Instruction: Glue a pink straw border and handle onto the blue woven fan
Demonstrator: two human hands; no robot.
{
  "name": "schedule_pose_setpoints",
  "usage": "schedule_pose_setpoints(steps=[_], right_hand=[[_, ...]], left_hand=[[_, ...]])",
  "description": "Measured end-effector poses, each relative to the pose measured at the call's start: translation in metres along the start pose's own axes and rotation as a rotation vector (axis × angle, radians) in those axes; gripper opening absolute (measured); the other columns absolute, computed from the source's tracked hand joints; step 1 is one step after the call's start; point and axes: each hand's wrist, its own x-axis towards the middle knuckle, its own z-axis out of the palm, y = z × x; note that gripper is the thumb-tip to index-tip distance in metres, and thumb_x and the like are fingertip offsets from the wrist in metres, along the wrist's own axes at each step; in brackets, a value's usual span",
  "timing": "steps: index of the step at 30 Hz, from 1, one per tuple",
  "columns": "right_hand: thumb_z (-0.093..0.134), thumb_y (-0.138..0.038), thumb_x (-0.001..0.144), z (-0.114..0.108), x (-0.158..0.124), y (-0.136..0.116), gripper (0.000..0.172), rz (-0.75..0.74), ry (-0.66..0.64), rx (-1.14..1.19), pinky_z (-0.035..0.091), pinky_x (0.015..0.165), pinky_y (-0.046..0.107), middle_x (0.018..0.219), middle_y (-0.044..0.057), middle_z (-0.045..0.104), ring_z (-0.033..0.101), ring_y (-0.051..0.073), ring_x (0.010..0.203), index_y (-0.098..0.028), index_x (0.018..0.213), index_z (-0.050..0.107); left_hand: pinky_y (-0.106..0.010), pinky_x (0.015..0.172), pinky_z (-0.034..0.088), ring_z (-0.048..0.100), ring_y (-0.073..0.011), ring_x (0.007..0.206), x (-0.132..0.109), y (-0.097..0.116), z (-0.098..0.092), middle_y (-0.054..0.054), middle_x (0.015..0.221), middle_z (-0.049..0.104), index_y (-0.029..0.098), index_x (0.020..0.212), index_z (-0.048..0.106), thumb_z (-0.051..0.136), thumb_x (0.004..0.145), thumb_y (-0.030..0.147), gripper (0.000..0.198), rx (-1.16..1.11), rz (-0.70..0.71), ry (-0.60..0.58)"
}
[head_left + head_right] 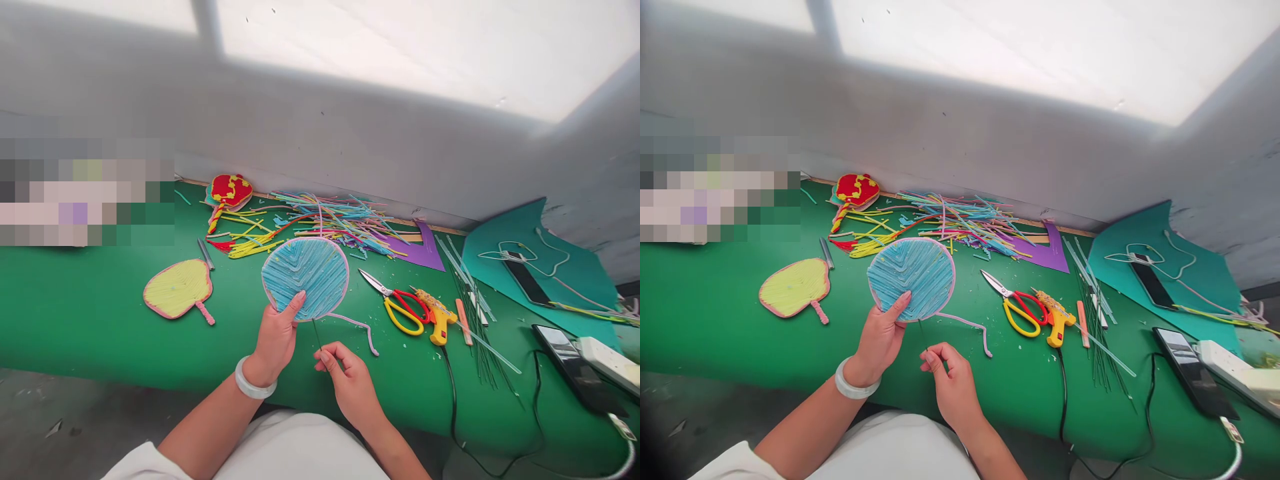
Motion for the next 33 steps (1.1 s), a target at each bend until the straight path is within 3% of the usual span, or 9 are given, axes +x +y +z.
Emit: schedule_pose_setpoints(steps=[11, 17, 20, 27, 33], right_hand=[[0.06, -0.063, 0.083, -0.002, 0.004, 0.007, 0.043, -0.021, 0.099, 0.007, 0.048, 0.07, 0.03, 0.074, 0.004, 0.068, 0.062, 0.02, 0.073, -0.02, 0.078, 0.067], [0.058, -0.061, 0.085, -0.002, 0.006, 0.008, 0.044, -0.046, 0.136, 0.003, 0.05, 0.069, 0.029, 0.089, 0.007, 0.071, 0.062, 0.018, 0.075, -0.02, 0.094, 0.071], [0.056, -0.06, 0.086, -0.002, 0.006, 0.006, 0.044, -0.048, 0.123, -0.02, 0.049, 0.067, 0.029, 0.084, 0.006, 0.071, 0.061, 0.018, 0.073, -0.019, 0.093, 0.071], [0.056, -0.058, 0.087, -0.004, 0.015, 0.004, 0.043, -0.042, 0.156, 0.033, 0.05, 0.073, 0.03, 0.081, 0.005, 0.069, 0.061, 0.018, 0.075, -0.019, 0.097, 0.07], [0.056, -0.056, 0.088, 0.008, 0.02, 0.003, 0.04, -0.055, 0.144, 0.073, 0.05, 0.074, 0.031, 0.091, 0.006, 0.071, 0.064, 0.018, 0.077, -0.019, 0.099, 0.068]], left_hand=[[-0.045, 0.107, 0.046, 0.066, -0.0277, 0.114, 0.005, 0.003, -0.004, -0.005, 0.115, 0.074, 0.019, 0.116, 0.07, 0.085, 0.069, 0.033, 0.051, 0.033, -0.01, 0.007], [-0.045, 0.108, 0.045, 0.065, -0.0276, 0.116, 0.008, 0.001, -0.005, -0.006, 0.117, 0.073, 0.019, 0.116, 0.07, 0.086, 0.069, 0.034, 0.052, 0.051, -0.016, -0.005], [-0.046, 0.106, 0.046, 0.066, -0.0283, 0.114, 0.009, 0.0, -0.004, -0.007, 0.116, 0.074, 0.018, 0.115, 0.071, 0.086, 0.069, 0.037, 0.052, 0.072, -0.042, -0.007], [-0.049, 0.1, 0.049, 0.071, -0.0304, 0.104, 0.007, -0.007, -0.004, -0.012, 0.112, 0.074, 0.016, 0.107, 0.072, 0.078, 0.078, 0.045, 0.042, 0.094, -0.143, -0.184], [-0.041, 0.093, 0.053, 0.072, -0.027, 0.099, 0.003, -0.011, 0.0, -0.013, 0.114, 0.074, 0.015, 0.105, 0.072, 0.081, 0.076, 0.039, 0.039, 0.14, -0.214, -0.166]])
